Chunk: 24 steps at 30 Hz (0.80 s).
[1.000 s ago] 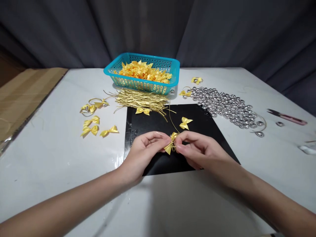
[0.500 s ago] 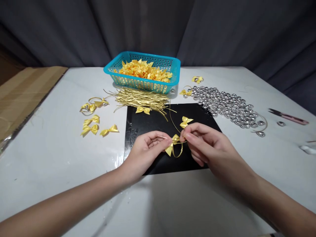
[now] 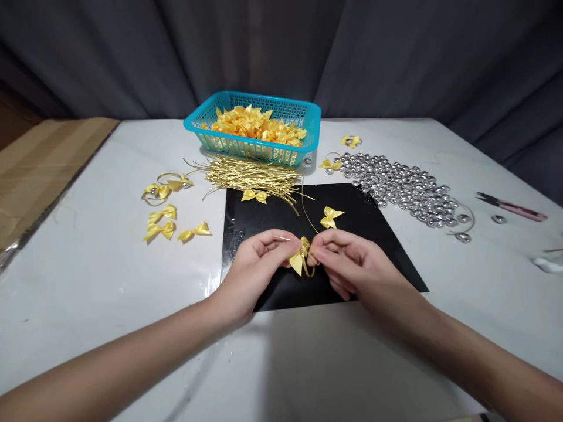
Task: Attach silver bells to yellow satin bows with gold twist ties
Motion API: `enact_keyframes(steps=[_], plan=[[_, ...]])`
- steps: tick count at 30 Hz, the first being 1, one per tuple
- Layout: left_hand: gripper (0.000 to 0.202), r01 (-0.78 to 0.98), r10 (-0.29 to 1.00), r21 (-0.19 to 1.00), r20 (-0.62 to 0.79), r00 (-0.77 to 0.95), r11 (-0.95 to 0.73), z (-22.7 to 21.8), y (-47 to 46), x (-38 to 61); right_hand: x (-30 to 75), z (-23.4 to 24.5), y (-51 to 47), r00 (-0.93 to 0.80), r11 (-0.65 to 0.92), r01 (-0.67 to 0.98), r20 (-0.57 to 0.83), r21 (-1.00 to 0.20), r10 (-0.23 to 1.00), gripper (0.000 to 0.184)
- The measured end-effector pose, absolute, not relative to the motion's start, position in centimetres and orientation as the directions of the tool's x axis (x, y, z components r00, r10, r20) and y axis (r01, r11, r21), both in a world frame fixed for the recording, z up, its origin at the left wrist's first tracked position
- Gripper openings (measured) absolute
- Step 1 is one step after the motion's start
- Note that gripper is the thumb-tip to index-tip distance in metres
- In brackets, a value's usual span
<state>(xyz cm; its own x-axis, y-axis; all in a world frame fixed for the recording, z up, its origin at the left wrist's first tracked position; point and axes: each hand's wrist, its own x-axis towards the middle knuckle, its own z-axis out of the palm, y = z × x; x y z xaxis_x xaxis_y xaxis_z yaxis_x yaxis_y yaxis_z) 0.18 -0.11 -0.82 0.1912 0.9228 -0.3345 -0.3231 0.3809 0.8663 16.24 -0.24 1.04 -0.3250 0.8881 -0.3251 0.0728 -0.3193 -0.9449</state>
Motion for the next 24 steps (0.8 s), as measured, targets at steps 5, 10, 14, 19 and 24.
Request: enact_keyframes(steps=[5,10,14,19,24], plan=[[0.008,-0.323,0.930,0.873,-0.334,0.151,0.366,-1.0,0.0,0.1,16.6,1.3,0.1,-0.363,-0.425,-0.196,-0.337,-0.884,0.869,0.012],[0.008,-0.270,0.928,0.890,-0.330,0.172,0.367,-0.7,0.0,0.1,16.8,1.4,0.4,-0.331,-0.377,-0.173,-0.307,-0.910,0.892,0.012],[0.009,-0.218,0.912,0.900,-0.321,0.257,0.378,-0.4,0.0,0.0,16.8,1.1,0.4,-0.229,-0.066,0.162,-0.103,-0.985,0.968,0.017],[0.009,-0.222,0.925,0.921,-0.252,0.284,0.320,-0.1,0.4,-0.1,16.4,1.0,0.8,-0.352,0.283,0.419,0.133,-0.863,0.927,0.014],[0.013,-0.303,0.938,0.897,-0.260,0.229,0.322,0.1,1.0,0.4,15.9,1.7,1.7,-0.290,0.217,0.278,0.134,-0.936,0.948,0.019]])
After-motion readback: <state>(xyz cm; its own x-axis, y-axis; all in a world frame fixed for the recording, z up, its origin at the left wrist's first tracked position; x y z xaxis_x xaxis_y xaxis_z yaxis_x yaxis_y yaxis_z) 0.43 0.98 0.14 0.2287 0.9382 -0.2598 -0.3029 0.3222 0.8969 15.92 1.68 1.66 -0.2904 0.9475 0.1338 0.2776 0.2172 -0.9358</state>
